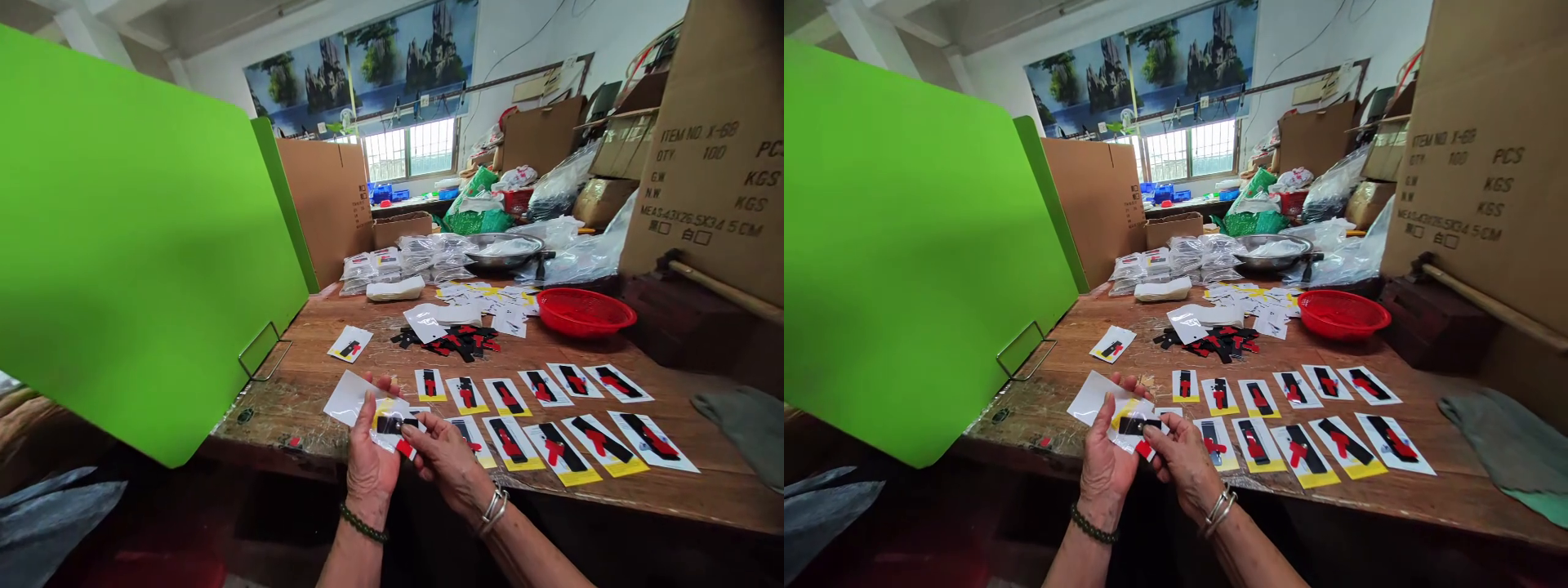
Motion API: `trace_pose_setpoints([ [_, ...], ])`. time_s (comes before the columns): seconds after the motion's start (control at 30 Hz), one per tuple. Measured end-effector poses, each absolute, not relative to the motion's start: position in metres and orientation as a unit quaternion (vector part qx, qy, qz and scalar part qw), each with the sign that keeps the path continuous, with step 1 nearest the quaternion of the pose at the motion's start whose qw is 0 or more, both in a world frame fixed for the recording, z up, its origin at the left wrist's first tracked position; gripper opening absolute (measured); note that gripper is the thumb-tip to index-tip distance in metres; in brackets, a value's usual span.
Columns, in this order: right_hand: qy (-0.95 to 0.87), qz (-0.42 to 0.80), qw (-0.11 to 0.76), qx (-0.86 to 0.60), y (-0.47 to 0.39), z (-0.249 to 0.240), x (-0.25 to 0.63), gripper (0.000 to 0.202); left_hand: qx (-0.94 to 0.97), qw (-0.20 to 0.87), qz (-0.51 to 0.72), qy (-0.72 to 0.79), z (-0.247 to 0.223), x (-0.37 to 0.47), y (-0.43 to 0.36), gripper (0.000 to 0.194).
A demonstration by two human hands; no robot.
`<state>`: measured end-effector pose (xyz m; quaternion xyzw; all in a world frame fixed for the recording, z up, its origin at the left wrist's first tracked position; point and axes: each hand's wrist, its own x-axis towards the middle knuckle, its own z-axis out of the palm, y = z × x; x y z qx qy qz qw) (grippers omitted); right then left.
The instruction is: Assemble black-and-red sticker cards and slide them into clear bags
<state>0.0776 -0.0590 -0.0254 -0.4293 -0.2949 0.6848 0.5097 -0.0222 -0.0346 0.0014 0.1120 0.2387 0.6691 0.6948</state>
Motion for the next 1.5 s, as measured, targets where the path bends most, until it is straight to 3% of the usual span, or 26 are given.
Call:
trace_pose_setpoints([
  [0.13,-0.318,0.706,0.476,-0.417,-0.058,-0.022,0.084,0.055,0.103,0.696,0.669,0.239,0.001,-0.021,-0.034,0.036],
  [0.33,-0.324,0.658,0.513,-0.446,-0.05,-0.022,0.087,0.052,0.14,0.696,0.658,0.253,-0.001,-0.013,-0.036,0.046],
  [0.63,-0.381,0.619,0.531,-0.436,-0.045,-0.023,0.089,0.046,0.152,0.7,0.643,0.273,-0.001,-0.007,-0.04,0.038],
  [0.83,-0.354,0.618,0.544,-0.443,-0.043,-0.022,0.084,0.049,0.153,0.715,0.628,0.267,-0.001,-0.007,-0.044,0.052],
  [0.9,-0.343,0.611,0.558,-0.445,-0.043,-0.023,0.082,0.055,0.146,0.71,0.631,0.277,-0.004,-0.006,-0.044,0.048],
  [1.03,-0.341,0.637,0.529,-0.445,-0.042,-0.026,0.078,0.049,0.104,0.709,0.641,0.277,-0.006,-0.001,-0.044,0.03],
  [1.13,-0.328,0.595,0.577,-0.453,-0.039,-0.025,0.075,0.05,0.067,0.703,0.654,0.271,-0.004,0.001,-0.045,0.024],
  [1.2,-0.347,0.569,0.587,-0.46,-0.038,-0.023,0.075,0.048,0.041,0.704,0.656,0.269,-0.002,0.0,-0.045,0.024],
  [1.37,-0.387,0.646,0.49,-0.438,-0.04,-0.024,0.078,0.042,0.039,0.716,0.646,0.264,-0.004,-0.005,-0.046,0.029],
  [1.5,-0.39,0.541,0.575,-0.474,-0.037,-0.025,0.076,0.044,0.008,0.711,0.662,0.238,-0.007,0.001,-0.048,0.03],
])
